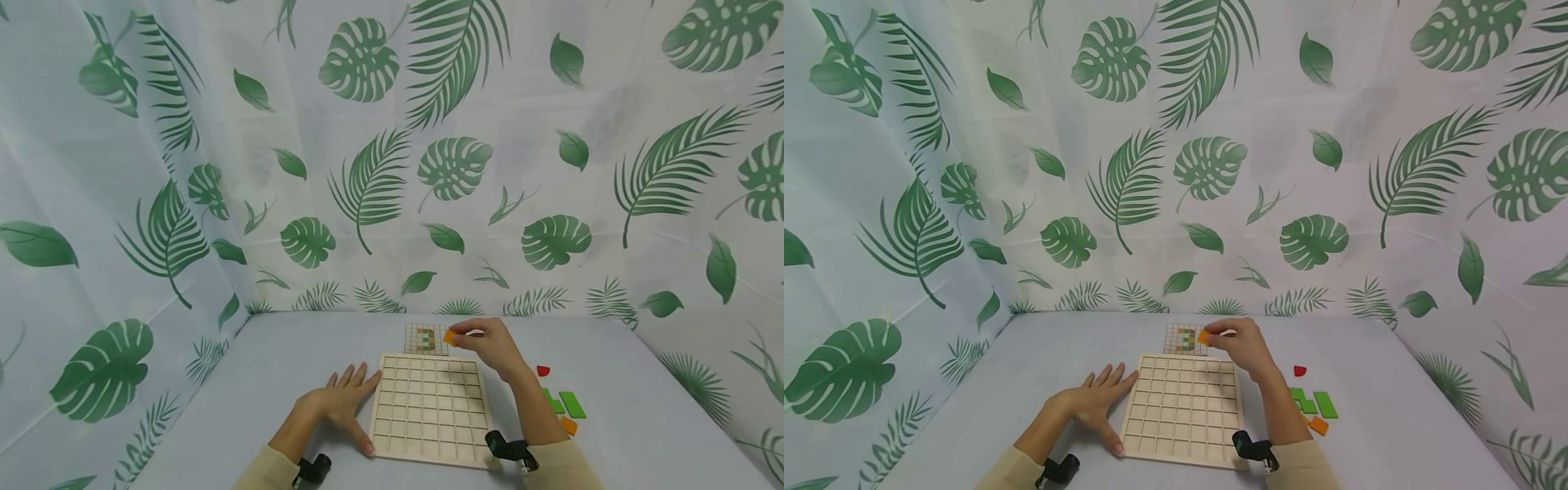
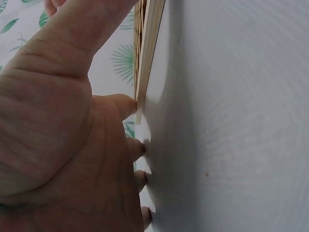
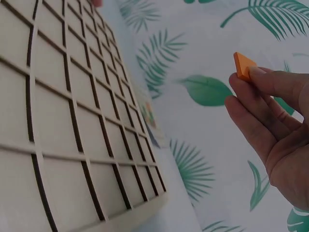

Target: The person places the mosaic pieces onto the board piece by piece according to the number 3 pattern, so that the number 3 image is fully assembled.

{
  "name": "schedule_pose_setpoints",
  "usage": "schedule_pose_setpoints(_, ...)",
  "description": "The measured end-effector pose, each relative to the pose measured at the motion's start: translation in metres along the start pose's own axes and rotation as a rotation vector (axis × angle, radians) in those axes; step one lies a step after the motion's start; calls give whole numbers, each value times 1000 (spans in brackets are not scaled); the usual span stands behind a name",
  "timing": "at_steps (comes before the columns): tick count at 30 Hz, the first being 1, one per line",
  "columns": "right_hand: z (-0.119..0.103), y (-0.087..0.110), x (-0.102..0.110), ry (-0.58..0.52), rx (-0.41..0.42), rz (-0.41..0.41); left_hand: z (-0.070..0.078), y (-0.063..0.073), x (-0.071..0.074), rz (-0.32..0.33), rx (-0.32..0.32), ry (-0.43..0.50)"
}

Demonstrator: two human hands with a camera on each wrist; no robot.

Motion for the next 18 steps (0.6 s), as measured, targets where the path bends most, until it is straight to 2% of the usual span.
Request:
schedule_pose_setpoints(13,1,0,-26,-136,22,-79,2,-1,1,-11,26,11)
schedule_pose_setpoints(18,1,0,-37,-139,39,-113,3,0,3,-15,26,21)
Point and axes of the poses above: each hand's wrist, its own y-axis away from the middle knuckle, its own x-axis out of the back of the hand, z = x × y, the point moved 1 cm from there along -y, towards the middle knuckle, and after that the axes turned 2 degrees about y, right-handed, at the moved point
